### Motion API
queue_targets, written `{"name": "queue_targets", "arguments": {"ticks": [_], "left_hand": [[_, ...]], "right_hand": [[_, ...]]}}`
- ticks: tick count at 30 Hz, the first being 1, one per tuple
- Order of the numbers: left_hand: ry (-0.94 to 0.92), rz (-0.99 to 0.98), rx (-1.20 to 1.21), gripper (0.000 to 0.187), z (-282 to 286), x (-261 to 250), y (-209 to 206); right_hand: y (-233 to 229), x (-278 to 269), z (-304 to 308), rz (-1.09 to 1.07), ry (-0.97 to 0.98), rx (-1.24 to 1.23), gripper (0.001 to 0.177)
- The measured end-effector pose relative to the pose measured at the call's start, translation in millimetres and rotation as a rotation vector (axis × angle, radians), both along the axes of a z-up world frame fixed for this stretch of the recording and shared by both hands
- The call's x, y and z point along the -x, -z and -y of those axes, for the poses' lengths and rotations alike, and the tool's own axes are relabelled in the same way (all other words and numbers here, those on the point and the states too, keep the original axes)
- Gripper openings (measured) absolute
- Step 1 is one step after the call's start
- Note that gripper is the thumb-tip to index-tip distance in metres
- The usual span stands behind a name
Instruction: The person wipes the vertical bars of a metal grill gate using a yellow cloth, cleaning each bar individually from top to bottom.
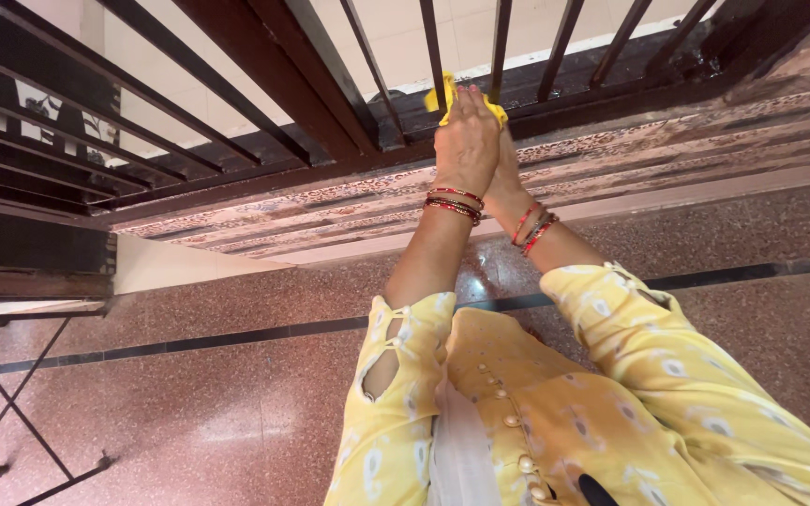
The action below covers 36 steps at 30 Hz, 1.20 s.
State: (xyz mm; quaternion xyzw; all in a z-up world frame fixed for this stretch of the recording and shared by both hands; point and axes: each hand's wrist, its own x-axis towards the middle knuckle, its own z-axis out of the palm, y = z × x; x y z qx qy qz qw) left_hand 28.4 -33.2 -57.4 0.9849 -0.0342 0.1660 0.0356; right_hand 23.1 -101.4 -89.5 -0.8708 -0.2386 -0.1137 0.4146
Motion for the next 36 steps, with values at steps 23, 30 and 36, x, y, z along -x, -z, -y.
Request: {"name": "queue_targets", "arguments": {"ticks": [23, 30, 36], "left_hand": [[-0.099, 0.046, -0.144, 0.051, 9, -4, 2], [-0.083, 0.108, -0.164, 0.051, 7, -8, 11], [-0.081, 0.027, -0.075, 0.049, 5, -6, 4]], "right_hand": [[23, -36, 202, 0.264, 0.531, 0.565, 0.046], [33, -22, 231, 0.116, 0.734, -0.01, 0.043], [0, -58, 255, 0.563, 0.617, -0.585, 0.047]]}}
